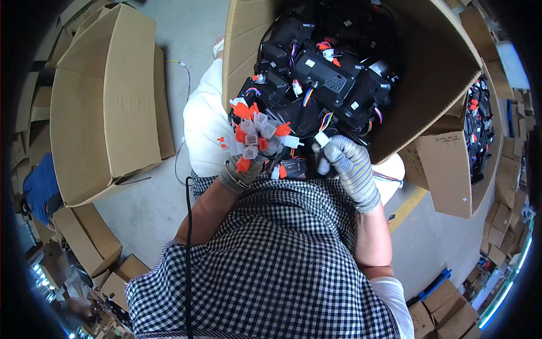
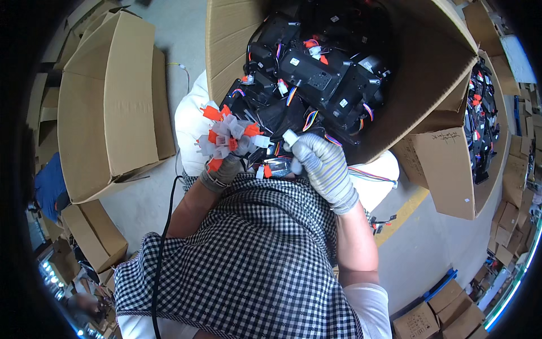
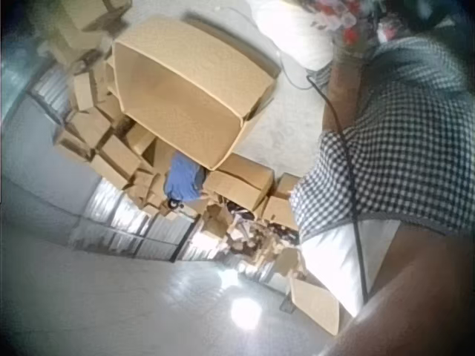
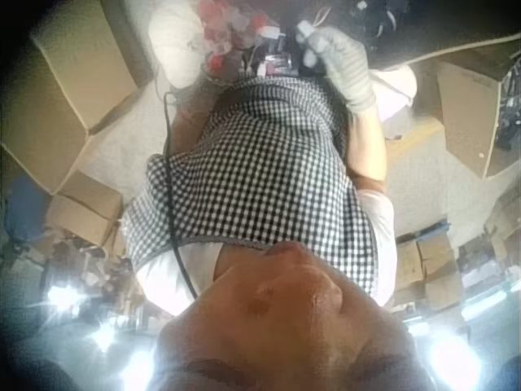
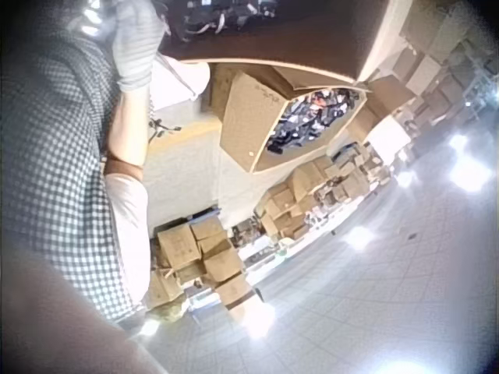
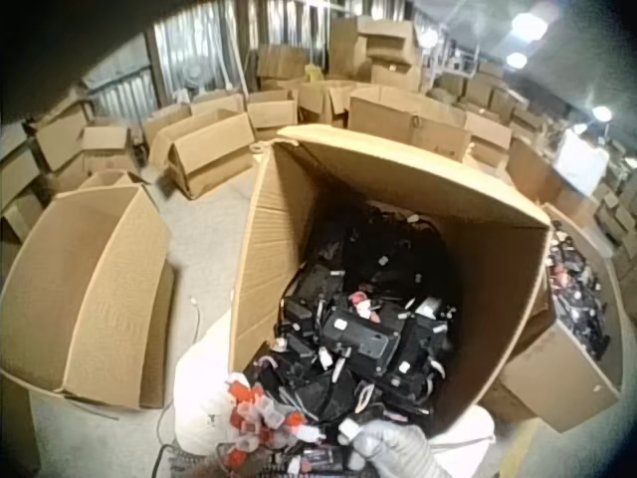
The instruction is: The person sorts electronic modules with wiring harnesses by hand, taking them from a large cardboard box on the floor.
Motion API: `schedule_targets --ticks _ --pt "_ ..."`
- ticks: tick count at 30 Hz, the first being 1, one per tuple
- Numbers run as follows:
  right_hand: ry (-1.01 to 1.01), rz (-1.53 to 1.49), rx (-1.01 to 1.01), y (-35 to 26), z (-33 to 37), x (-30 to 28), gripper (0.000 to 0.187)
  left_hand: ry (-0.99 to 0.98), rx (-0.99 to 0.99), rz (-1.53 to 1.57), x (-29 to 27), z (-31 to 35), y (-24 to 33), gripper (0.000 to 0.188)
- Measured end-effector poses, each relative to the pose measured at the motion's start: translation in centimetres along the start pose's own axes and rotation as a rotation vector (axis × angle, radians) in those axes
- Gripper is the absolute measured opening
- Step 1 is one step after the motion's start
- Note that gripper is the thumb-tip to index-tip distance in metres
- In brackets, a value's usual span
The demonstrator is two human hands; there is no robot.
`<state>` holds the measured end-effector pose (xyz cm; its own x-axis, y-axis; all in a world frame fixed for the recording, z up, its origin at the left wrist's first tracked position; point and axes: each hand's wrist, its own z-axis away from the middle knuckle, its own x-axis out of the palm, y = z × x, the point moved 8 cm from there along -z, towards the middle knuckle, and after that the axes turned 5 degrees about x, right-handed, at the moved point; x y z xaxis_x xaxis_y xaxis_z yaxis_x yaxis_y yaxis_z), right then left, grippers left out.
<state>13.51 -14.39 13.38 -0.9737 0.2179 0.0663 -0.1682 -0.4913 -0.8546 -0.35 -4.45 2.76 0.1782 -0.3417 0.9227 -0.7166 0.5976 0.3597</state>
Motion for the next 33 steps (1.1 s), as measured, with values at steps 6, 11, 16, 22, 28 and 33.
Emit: schedule_targets --ticks 6,11,16,22,28,33 --pt "0.164 0.832 -0.588 -4.0 0.1 1.8 0.017 0.050 0.008 -0.160 -6.2 0.7 -0.1 0.013" --pt "0.197 1.628 -0.681 -4.1 -0.3 3.4 0.036 -0.092 0.182 0.026 -1.5 -1.0 1.0 0.019" --pt "0.204 1.774 -0.793 -3.7 -0.8 3.6 0.039 0.244 -0.023 -1.593 -0.4 -0.4 3.0 0.028" --pt "0.298 1.717 -0.816 -4.7 -1.2 2.8 0.046 0.306 -0.354 -1.105 1.6 -2.4 2.3 0.025" --pt "0.227 1.789 -0.900 -3.9 -1.5 3.1 0.047 0.406 -0.449 -0.828 1.9 -2.5 1.8 0.023" --pt "0.202 1.824 -0.924 -3.6 -1.9 3.5 0.041 0.234 -0.519 -1.258 3.6 -3.5 2.5 0.023"
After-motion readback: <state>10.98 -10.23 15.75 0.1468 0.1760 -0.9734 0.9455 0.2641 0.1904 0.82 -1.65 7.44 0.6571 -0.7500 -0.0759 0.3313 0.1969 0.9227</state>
